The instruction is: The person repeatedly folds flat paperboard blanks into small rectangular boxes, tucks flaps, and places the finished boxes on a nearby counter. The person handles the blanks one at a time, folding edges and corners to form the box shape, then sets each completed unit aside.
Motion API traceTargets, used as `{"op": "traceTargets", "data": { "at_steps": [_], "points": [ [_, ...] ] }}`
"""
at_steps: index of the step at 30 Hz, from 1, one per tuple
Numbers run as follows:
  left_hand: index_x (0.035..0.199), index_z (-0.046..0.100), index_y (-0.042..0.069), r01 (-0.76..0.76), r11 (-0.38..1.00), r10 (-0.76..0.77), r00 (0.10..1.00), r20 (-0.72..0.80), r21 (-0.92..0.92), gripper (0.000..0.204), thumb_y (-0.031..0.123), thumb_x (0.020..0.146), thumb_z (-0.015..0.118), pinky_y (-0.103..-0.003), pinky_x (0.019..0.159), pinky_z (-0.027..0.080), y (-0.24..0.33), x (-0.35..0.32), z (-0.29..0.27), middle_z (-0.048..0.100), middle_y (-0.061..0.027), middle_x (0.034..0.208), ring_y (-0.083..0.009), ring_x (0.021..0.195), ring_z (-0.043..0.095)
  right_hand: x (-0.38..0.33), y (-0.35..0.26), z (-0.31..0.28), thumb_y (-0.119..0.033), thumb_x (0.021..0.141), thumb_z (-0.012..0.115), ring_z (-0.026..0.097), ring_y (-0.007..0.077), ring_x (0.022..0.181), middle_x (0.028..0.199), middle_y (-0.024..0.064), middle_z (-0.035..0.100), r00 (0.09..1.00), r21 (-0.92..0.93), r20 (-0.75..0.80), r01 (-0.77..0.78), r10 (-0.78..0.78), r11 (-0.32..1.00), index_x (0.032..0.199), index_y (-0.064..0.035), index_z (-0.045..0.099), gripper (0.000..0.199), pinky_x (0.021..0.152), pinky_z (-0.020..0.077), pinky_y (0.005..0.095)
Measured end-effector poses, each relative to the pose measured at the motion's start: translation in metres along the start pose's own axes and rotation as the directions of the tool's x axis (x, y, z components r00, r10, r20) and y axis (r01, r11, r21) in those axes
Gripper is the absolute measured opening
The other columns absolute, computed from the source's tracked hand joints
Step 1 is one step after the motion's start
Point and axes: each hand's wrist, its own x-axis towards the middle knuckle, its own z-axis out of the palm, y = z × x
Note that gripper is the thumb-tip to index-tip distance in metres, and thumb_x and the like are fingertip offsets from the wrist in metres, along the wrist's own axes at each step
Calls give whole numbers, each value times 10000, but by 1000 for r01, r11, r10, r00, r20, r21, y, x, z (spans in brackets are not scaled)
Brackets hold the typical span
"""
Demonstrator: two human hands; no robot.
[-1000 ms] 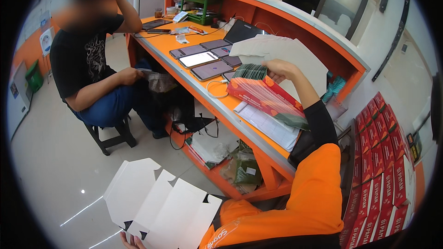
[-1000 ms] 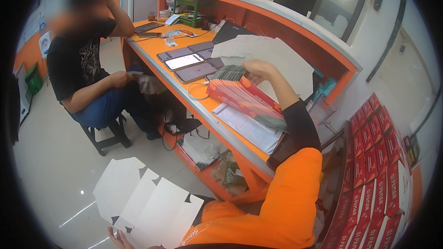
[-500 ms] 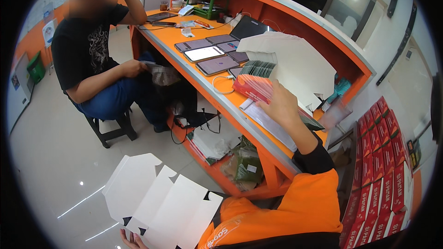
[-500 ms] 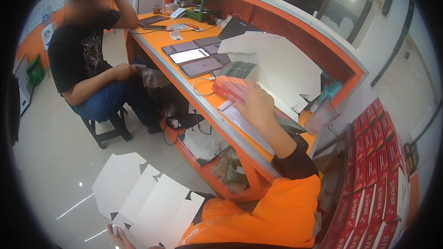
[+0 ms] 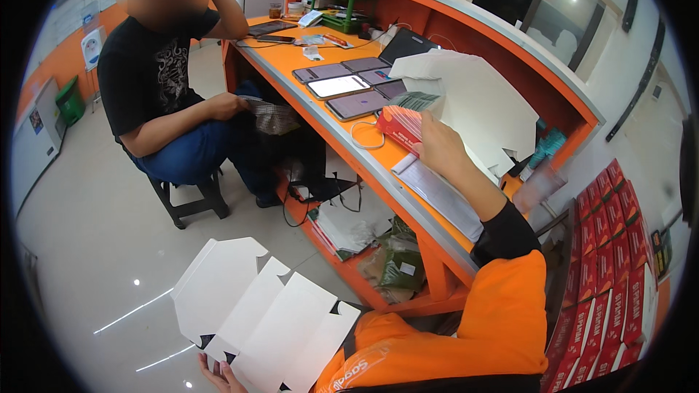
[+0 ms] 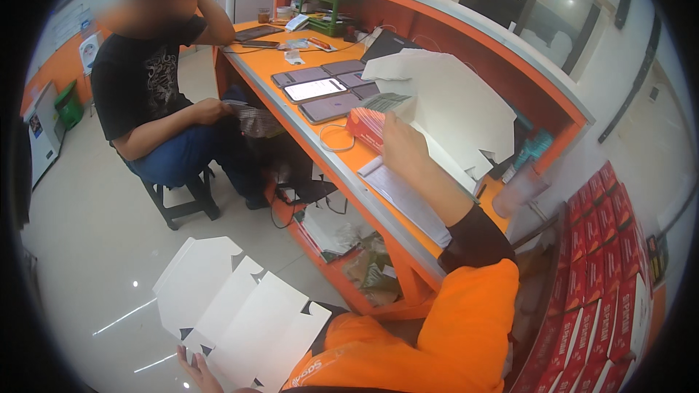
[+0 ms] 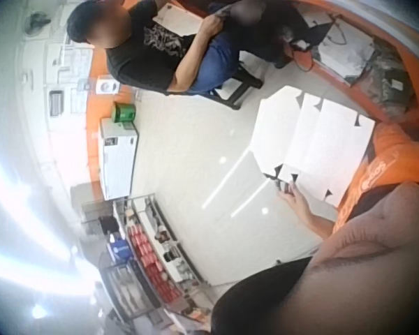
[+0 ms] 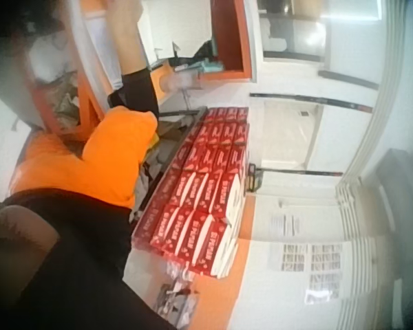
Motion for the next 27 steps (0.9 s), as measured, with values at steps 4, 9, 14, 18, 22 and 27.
{"op": "traceTargets", "data": {
  "at_steps": [4,9,14,18,22,27],
  "points": [
    [1390,243,20,-27,988,48,989,-137,149,625,216,884,555,-380,1009,329,-18,-23,28,330,-174,1381,-287,1218,393,26,-93,-38,-194,762,644,596,294,869,862,152,602,971,-420,173,226,-167,879,825,-10,572,207,671,465,353],
    [1406,121,-39,-114,968,161,966,-205,223,827,43,768,641,-442,1085,181,-51,-40,47,203,-273,1410,-381,1330,203,53,-265,-90,-347,806,605,606,296,980,1005,187,638,585,340,388,627,-712,701,1012,5,615,408,820,478,376],
    [1399,69,-69,-78,921,167,964,-206,382,864,79,766,637,-451,1078,188,-52,-53,44,184,-305,1401,-440,1298,219,-19,-366,-11,-399,838,566,602,317,965,1016,175,635,385,738,66,602,-921,304,1127,-17,559,479,841,466,399],
    [1399,65,-71,-97,934,174,964,-202,343,864,89,767,632,-459,1072,192,-52,-71,47,166,-319,1399,-470,1283,217,-108,-352,66,-421,835,579,619,338,873,906,188,641,-86,866,330,424,-940,265,1084,1,552,490,765,482,390],
    [1401,102,-55,-145,905,241,949,-202,400,830,92,760,609,-506,1073,149,-41,-79,52,146,-308,1415,-459,1303,187,-173,-320,116,-393,896,522,622,310,793,864,187,637,-177,952,278,183,-944,246,1090,26,528,462,735,479,350],
    [1396,182,-19,-250,791,302,953,-2,558,759,29,706,495,-533,1079,108,-22,-83,56,197,-260,1433,-443,1329,161,-208,-298,117,-401,934,459,632,213,734,858,148,628,-112,866,385,-298,-916,401,1120,24,475,465,684,478,305]
  ]
}}
